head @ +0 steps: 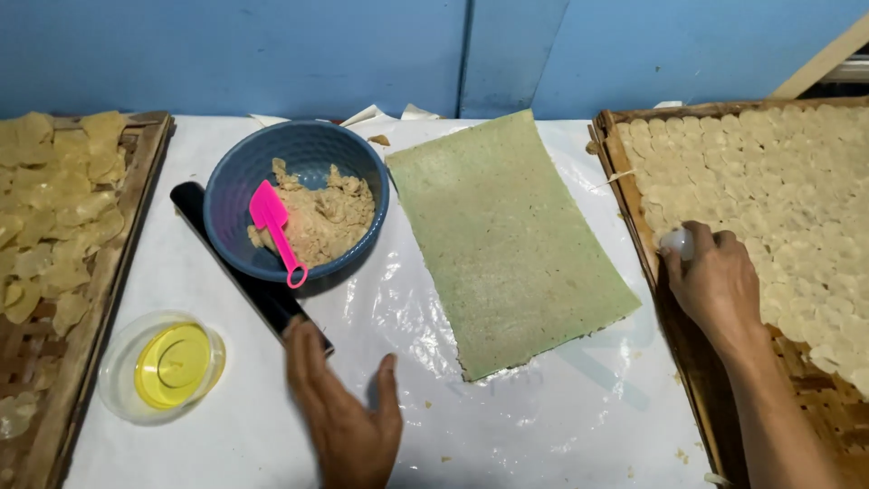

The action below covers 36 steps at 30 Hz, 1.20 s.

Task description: Rolling dough and cutting circles to make chips.

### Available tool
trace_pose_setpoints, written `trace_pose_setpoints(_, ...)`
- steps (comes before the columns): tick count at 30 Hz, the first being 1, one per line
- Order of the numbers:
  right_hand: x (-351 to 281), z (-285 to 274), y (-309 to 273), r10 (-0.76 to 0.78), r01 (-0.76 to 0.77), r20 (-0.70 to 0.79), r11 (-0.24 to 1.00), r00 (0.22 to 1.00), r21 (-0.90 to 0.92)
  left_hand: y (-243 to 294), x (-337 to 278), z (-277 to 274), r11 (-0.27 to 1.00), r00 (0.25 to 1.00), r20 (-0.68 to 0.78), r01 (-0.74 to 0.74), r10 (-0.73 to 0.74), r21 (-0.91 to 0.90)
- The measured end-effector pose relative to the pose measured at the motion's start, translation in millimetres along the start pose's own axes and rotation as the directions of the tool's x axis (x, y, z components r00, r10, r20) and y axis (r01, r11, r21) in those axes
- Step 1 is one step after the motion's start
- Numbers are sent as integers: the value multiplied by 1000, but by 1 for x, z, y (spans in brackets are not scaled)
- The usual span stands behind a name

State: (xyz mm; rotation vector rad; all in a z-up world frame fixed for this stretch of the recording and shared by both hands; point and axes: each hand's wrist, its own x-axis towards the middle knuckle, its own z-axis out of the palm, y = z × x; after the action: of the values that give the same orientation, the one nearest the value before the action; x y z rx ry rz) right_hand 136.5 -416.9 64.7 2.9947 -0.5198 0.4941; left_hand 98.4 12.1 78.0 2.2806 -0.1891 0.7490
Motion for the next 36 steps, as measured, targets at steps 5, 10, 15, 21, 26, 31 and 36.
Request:
trace_pose_setpoints(5,29,-6,-44,36,-32,-17,979,999,199,-8,27,53,974,953,302,54,15,-218)
trace_pose_setpoints(10,74,17,-121,-128,240,-256,847,958,474,-17,48,107,912,958,279,169,-63,-374)
trace_pose_setpoints(15,144,25,-205,-278,228,-1,784,961,577,-40,56,116,870,966,194,241,-171,-431)
trace_pose_setpoints(21,200,46,-233,-371,280,272,905,888,322,-46,61,107,927,983,29,182,-183,-329)
trace_pose_setpoints(26,181,27,-229,-418,330,299,894,858,302,-47,64,112,944,979,-65,166,-192,-283)
trace_pose_setpoints(31,112,-4,-208,-472,362,394,874,789,323,-49,65,108,957,978,-74,174,-196,-232)
trace_pose_setpoints(36,60,-27,-181,-482,397,349,871,803,291,-45,65,103,977,992,94,96,-80,-190)
